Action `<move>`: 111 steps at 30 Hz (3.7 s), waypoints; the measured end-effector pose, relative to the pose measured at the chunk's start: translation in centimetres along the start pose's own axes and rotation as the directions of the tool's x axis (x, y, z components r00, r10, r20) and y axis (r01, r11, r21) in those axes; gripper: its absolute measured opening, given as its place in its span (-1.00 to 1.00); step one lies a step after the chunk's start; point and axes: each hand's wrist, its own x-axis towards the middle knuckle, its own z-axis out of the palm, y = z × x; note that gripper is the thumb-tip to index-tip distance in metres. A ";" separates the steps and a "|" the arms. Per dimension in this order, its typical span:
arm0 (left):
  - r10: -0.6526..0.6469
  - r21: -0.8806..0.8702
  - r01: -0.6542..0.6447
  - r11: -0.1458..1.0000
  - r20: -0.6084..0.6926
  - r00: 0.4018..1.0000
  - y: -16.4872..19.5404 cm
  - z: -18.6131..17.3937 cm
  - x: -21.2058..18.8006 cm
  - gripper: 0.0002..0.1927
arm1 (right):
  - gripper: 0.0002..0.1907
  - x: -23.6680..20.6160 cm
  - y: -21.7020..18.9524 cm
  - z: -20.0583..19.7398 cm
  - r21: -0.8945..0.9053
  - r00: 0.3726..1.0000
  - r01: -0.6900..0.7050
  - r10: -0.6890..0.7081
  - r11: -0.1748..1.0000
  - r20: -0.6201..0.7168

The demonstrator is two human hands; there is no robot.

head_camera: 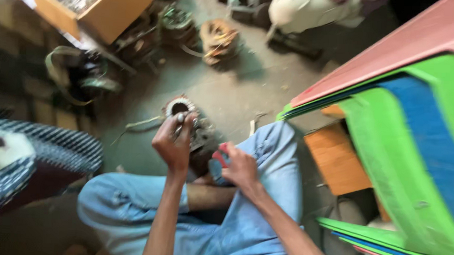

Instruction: The person sits on the floor of a workshop and dismantles electric motor stators. They hold each motor housing and strike it with a hammer, use pliers to pull out copper windings and wires, and set the emptied housings aside while another worker handles parts nearby.

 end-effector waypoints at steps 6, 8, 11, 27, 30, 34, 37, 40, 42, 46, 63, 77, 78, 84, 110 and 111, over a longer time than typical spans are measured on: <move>0.202 -0.216 -0.213 0.953 -0.071 0.977 7.5 -1.9 4.7 -0.89 | -0.60 -0.3 0.8 -0.9 0.076 0.993 -0.109 0.112 0.991 -0.034; 0.222 -0.210 -0.234 0.949 -0.081 0.972 9.1 -2.5 6.9 -0.94 | -0.57 -0.7 0.8 -1.0 0.095 0.999 -0.049 0.049 0.994 0.007; 0.245 -0.354 -0.295 0.888 -0.182 0.952 8.7 -3.5 7.3 -0.93 | -0.63 -1.6 1.2 -0.7 0.111 0.991 -0.130 0.127 0.985 0.028; 0.172 0.272 -0.451 0.850 0.666 0.726 -7.4 -1.3 -0.8 0.22 | -0.66 -3.9 4.5 -0.2 0.505 0.991 -0.069 0.117 0.861 -0.063; -0.030 0.327 -0.245 0.913 0.652 0.758 -7.7 -1.1 -1.7 0.09 | -0.66 -3.9 4.6 0.1 0.381 0.981 -0.183 0.193 0.906 0.012; 0.038 0.262 -0.300 0.917 0.693 0.720 -7.7 -1.4 -1.0 0.12 | -0.63 -3.9 4.7 0.2 0.387 0.985 -0.151 0.171 0.910 -0.018; 0.094 0.196 -0.393 0.899 0.788 0.608 -7.8 -1.5 1.1 0.12 | -0.65 -3.8 4.4 0.2 0.344 0.969 -0.244 0.240 0.907 0.055; 0.090 0.146 -0.396 0.907 0.850 0.520 -7.6 -1.3 3.6 0.13 | -0.63 -3.6 4.0 0.3 0.349 0.981 -0.191 0.188 0.918 0.044; 0.127 0.094 -0.442 0.892 0.887 0.445 -7.0 -0.9 4.5 0.13 | -0.63 -3.5 3.9 0.4 0.308 0.978 -0.210 0.199 0.928 0.070; 0.253 -0.007 -0.570 0.822 0.901 0.353 -6.2 -0.1 5.1 0.19 | -0.60 -3.6 4.4 0.8 0.338 0.989 -0.144 0.147 0.930 0.017; -0.099 -0.235 0.155 0.959 0.233 0.967 -4.0 -1.4 0.4 -0.59 | -0.62 -3.4 6.0 2.3 0.470 0.970 -0.234 0.240 0.851 0.048; -0.255 -0.719 0.319 0.618 0.201 0.946 -0.7 3.7 3.8 -0.55 | -0.33 -4.2 10.1 4.6 0.414 0.945 -0.304 0.328 0.858 0.015; -0.243 -0.752 0.307 0.583 0.198 0.949 -1.2 3.6 3.4 -0.54 | -0.40 -4.1 10.1 4.5 0.375 0.936 -0.341 0.346 0.862 0.056; -0.261 -0.729 0.325 0.603 0.204 0.943 -6.4 2.9 3.3 -0.49 | -0.49 -3.9 9.6 5.3 0.540 0.959 -0.272 0.273 0.797 0.080; -0.053 -0.660 0.147 0.737 0.160 0.986 -4.7 1.8 4.4 -0.38 | -0.60 -2.1 5.7 2.4 0.488 0.954 -0.288 0.291 0.824 0.072; -0.051 -0.652 0.150 0.744 0.169 0.984 -4.7 1.8 4.4 -0.39 | -0.59 -2.2 5.8 2.5 0.491 0.955 -0.284 0.288 0.823 0.070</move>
